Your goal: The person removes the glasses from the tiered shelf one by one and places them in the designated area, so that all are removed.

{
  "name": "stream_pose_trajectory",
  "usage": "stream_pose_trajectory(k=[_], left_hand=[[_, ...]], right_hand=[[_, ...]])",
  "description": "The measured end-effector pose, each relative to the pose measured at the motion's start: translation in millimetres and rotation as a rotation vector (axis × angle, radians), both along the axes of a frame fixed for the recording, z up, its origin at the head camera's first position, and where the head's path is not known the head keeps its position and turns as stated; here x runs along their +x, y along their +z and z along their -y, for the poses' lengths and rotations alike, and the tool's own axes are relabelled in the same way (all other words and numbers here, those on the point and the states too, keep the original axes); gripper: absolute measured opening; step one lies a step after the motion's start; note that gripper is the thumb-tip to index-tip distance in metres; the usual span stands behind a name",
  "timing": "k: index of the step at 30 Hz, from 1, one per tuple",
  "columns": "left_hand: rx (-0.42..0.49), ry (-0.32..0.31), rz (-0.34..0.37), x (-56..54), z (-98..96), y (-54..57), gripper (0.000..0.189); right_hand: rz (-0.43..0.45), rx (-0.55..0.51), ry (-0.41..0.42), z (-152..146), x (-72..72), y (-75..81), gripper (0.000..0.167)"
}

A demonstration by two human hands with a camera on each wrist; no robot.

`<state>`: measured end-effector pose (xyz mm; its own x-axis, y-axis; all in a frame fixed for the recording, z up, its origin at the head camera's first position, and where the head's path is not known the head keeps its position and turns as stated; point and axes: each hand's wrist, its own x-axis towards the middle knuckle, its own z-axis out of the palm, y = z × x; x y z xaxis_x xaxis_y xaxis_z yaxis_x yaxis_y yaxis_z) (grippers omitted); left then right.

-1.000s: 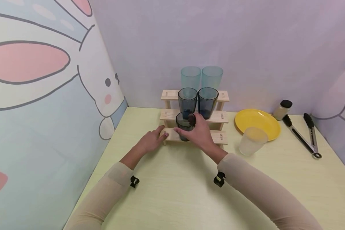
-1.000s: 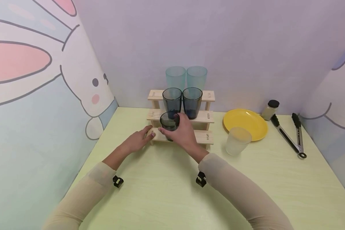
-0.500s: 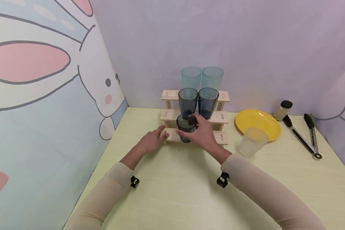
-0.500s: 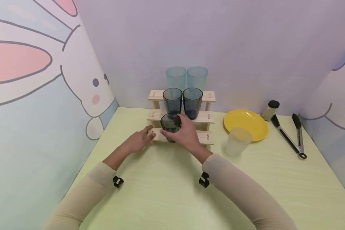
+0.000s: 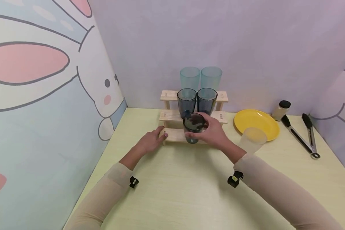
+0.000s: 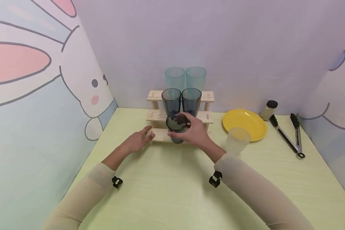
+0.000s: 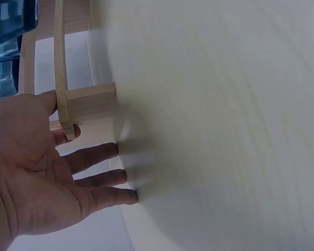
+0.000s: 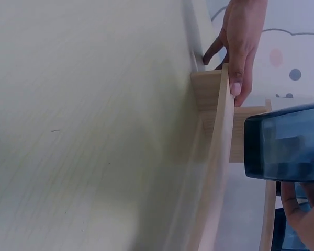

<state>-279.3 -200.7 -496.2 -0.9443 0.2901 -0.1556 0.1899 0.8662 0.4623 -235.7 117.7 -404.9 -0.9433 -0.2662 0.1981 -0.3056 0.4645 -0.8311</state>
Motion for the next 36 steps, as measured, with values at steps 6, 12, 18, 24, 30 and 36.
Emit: stream_pose_trajectory(k=[6, 12, 18, 24, 30, 36], left_hand=[[0.023, -0.009, 0.011, 21.4, -7.6, 26.4, 0.075], [0.014, -0.012, 0.002, 14.4, -2.9, 16.1, 0.081], [-0.012, -0.018, -0.016, -6.8, 6.4, -12.3, 0.093], [0.015, -0.030, 0.011, -0.9, 3.5, 1.0, 0.090], [0.017, -0.036, 0.011, 1.0, 1.6, 6.1, 0.087], [0.001, -0.008, 0.010, -24.9, 11.1, -33.3, 0.095]], right_hand=[[0.028, -0.018, 0.063, -20, -0.7, 7.5, 0.073], [0.080, -0.013, 0.075, -42, -1.7, 14.6, 0.070], [0.061, 0.044, 0.052, -61, -0.8, 24.4, 0.064], [0.050, 0.031, 0.029, -79, 0.8, 33.3, 0.061], [0.082, 0.038, -0.037, -98, 3.8, 40.9, 0.066], [0.088, 0.039, -0.072, -116, 2.9, 44.0, 0.065]])
